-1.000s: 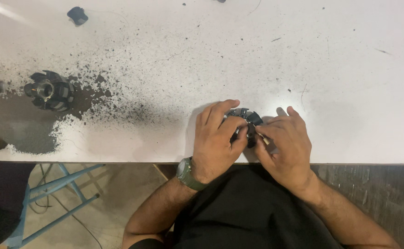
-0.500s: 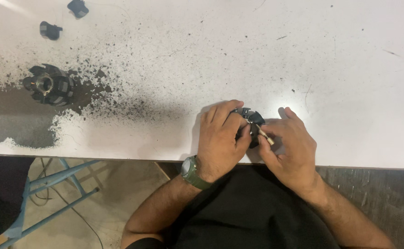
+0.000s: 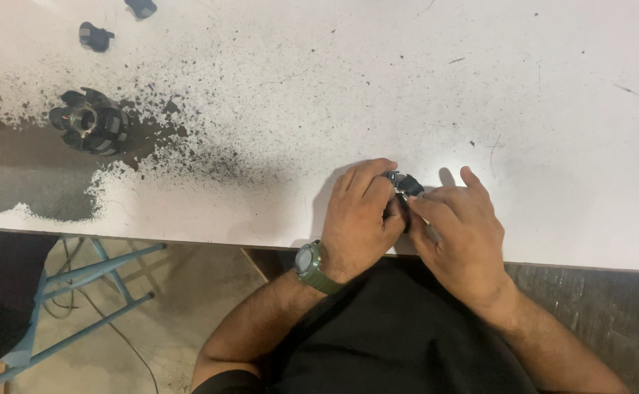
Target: The person sits at a white work table covered in black dust and small black plastic components. They pick up one component at a time, use a small hand tool to pry or press parts of it, set the finished piece aside, and occasionally gather completed pieces into a pile on the table.
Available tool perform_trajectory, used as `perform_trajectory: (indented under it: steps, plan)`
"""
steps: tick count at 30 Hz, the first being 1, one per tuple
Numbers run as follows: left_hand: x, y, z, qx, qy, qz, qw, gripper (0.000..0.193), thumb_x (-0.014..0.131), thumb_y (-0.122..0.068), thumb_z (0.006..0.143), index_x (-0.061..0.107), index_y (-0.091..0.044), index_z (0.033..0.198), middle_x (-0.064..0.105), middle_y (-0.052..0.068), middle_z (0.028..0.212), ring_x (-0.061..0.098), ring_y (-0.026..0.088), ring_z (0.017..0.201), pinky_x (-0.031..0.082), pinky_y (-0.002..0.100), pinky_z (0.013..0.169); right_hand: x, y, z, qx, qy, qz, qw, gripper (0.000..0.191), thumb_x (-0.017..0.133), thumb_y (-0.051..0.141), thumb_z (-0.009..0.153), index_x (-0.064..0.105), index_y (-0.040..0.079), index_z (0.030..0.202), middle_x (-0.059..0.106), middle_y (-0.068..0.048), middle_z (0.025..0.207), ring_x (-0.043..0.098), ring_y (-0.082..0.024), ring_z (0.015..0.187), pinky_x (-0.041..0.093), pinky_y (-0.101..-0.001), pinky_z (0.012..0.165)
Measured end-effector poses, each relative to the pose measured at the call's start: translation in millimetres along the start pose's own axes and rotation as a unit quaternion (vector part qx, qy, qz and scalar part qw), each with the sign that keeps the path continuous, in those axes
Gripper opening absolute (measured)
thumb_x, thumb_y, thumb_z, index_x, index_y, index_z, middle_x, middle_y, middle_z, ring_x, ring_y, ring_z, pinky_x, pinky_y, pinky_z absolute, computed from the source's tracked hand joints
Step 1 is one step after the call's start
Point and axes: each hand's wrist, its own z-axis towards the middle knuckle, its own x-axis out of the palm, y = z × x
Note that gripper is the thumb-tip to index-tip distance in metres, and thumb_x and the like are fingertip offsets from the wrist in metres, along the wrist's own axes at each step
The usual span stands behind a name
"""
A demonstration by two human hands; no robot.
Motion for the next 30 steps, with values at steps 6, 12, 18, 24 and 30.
perform_trajectory:
  steps: [6,12,18,24,30]
  plan:
    - [-19,-2,4,-0.031,0.006,-0.064,0.997,0.026,0.072,-0.009,0.087,0.062,0.001,0.11,0.055,0.017,0.14,0.067,0.032,0.111,0.057,0.042,0.091,-7,-5,0,0.0,-0.03,0.067,0.997,0.029,0.078,0.002,0.085,0.062,0.007,0.109,0.07,-0.009,0.105,0.07,-0.028,0.105,0.047,-0.0557,0.117]
    - [-25,3,10,-0.008,0.059,0.006,0.998,0.022,0.074,-0.013,0.093,0.069,-0.006,0.113,0.057,0.011,0.142,0.068,0.027,0.11,0.058,0.04,0.091,2,-9,0,0.031,-0.041,0.073,0.996,0.031,0.076,0.001,0.086,0.06,0.006,0.112,0.072,-0.01,0.106,0.07,-0.033,0.109,0.047,-0.0541,0.117]
    - [-37,5,16,0.086,0.066,0.075,0.991,0.009,0.073,-0.009,0.09,0.067,-0.006,0.095,0.058,0.011,0.137,0.064,0.031,0.119,0.057,0.041,0.094,2,-9,0,0.045,-0.035,0.087,0.995,0.031,0.077,0.001,0.085,0.061,0.007,0.111,0.071,-0.009,0.103,0.069,-0.03,0.1,0.048,-0.0545,0.116]
    - [-35,-4,16,0.078,0.1,0.039,0.991,0.016,0.07,-0.009,0.09,0.068,-0.003,0.106,0.061,0.013,0.131,0.065,0.033,0.116,0.057,0.042,0.089,2,-12,-1,0.033,-0.026,0.065,0.997,0.031,0.077,0.0,0.084,0.062,0.007,0.11,0.072,-0.007,0.104,0.069,-0.03,0.103,0.045,-0.057,0.118]
    - [-32,-1,14,0.04,0.097,0.018,0.994,0.016,0.069,-0.009,0.092,0.066,-0.004,0.107,0.066,0.012,0.125,0.069,0.032,0.107,0.059,0.04,0.087,2,-10,-10,-0.033,-0.062,0.09,0.993,0.031,0.078,0.0,0.08,0.062,0.009,0.105,0.066,-0.008,0.099,0.067,-0.03,0.11,0.035,-0.0593,0.121]
